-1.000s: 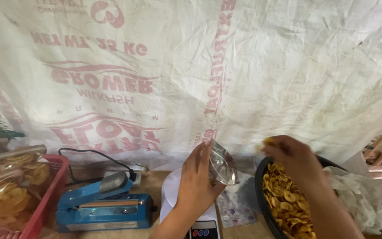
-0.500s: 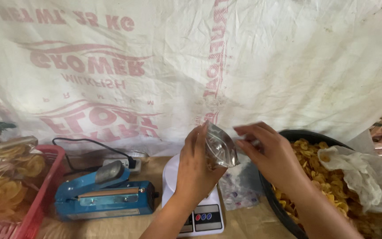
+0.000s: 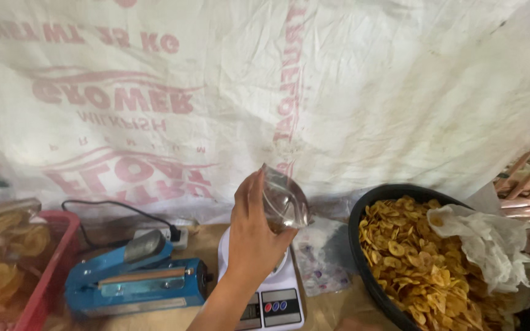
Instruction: The person puts dried banana slices from a large black bowl into a small plastic pouch on a digital scale by hand.
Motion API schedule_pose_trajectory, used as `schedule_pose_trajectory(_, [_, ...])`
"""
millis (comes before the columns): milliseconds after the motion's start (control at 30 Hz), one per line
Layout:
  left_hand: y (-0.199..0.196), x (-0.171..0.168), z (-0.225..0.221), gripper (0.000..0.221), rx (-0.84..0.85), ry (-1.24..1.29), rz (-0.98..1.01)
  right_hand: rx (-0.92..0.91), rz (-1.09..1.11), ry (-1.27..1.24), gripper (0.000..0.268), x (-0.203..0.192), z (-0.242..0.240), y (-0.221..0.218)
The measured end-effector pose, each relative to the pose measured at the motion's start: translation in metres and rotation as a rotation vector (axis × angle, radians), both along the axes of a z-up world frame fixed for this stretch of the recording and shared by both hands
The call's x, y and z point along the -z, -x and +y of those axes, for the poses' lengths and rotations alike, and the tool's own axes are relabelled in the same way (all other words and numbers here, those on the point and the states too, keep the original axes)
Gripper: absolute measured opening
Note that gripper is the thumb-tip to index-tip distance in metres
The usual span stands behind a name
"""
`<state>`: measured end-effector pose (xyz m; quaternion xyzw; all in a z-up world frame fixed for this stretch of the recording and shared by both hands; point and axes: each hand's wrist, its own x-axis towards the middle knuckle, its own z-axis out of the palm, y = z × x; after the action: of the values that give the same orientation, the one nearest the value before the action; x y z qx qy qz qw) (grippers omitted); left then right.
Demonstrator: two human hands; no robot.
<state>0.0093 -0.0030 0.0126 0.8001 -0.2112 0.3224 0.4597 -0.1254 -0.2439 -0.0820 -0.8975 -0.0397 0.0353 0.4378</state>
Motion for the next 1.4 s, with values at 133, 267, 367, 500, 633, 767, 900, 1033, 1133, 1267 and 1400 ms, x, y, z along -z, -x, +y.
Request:
schedule_pose_trajectory(133, [-0.004, -0.003, 0.001, 0.114, 0.002, 0.000, 0.002, 0.119, -0.073, 0.089, 0.026, -0.044, -0.071, -0.076])
schedule_pose_trajectory(267, [-0.003, -0.001, 0.002, 0.113, -0.010, -0.009, 0.081, 0.420, 0.009, 0.357, 0.036, -0.070, -0.148, -0.180])
schedule_pose_trajectory(367, [-0.003, -0.001, 0.002, 0.110, -0.013, -0.017, -0.008, 0.429, 0.095, 0.309, 0.045, -0.028, -0.189, -0.238])
schedule_pose_trajectory(500, [-0.009, 0.000, 0.004, 0.109, -0.003, -0.012, -0.064, 0.386, 0.036, 0.494, 0.046, 0.026, -0.212, -0.272])
schedule_pose_trajectory(633, [-0.012, 0.005, 0.003, 0.109, 0.003, -0.004, 0.004, 0.461, 0.157, 0.496, 0.045, 0.022, -0.204, -0.259])
schedule_pose_trajectory(767, [-0.008, 0.002, -0.001, 0.110, 0.003, -0.025, 0.017, 0.468, 0.083, 0.326, 0.051, 0.002, -0.189, -0.245])
schedule_pose_trajectory(900, [-0.007, 0.007, -0.007, 0.113, 0.005, -0.113, 0.054, 0.555, 0.053, -0.003, 0.054, -0.054, -0.158, -0.215])
schedule_pose_trajectory(1033, [-0.003, 0.017, -0.015, 0.113, 0.040, -0.172, -0.019, 0.476, -0.025, -0.163, 0.043, -0.112, -0.098, -0.188])
schedule_pose_trajectory(1133, [-0.006, 0.021, -0.016, 0.114, 0.052, -0.178, -0.042, 0.337, -0.102, -0.165, 0.035, -0.145, -0.042, -0.169])
schedule_pose_trajectory(1267, [-0.002, 0.024, -0.018, 0.113, 0.058, -0.153, 0.003, 0.074, -0.131, -0.076, 0.028, -0.166, 0.029, -0.142])
schedule_pose_trajectory(1400, [-0.002, 0.016, -0.014, 0.110, 0.018, -0.111, 0.035, 0.165, -0.096, 0.049, 0.031, -0.173, 0.038, -0.145])
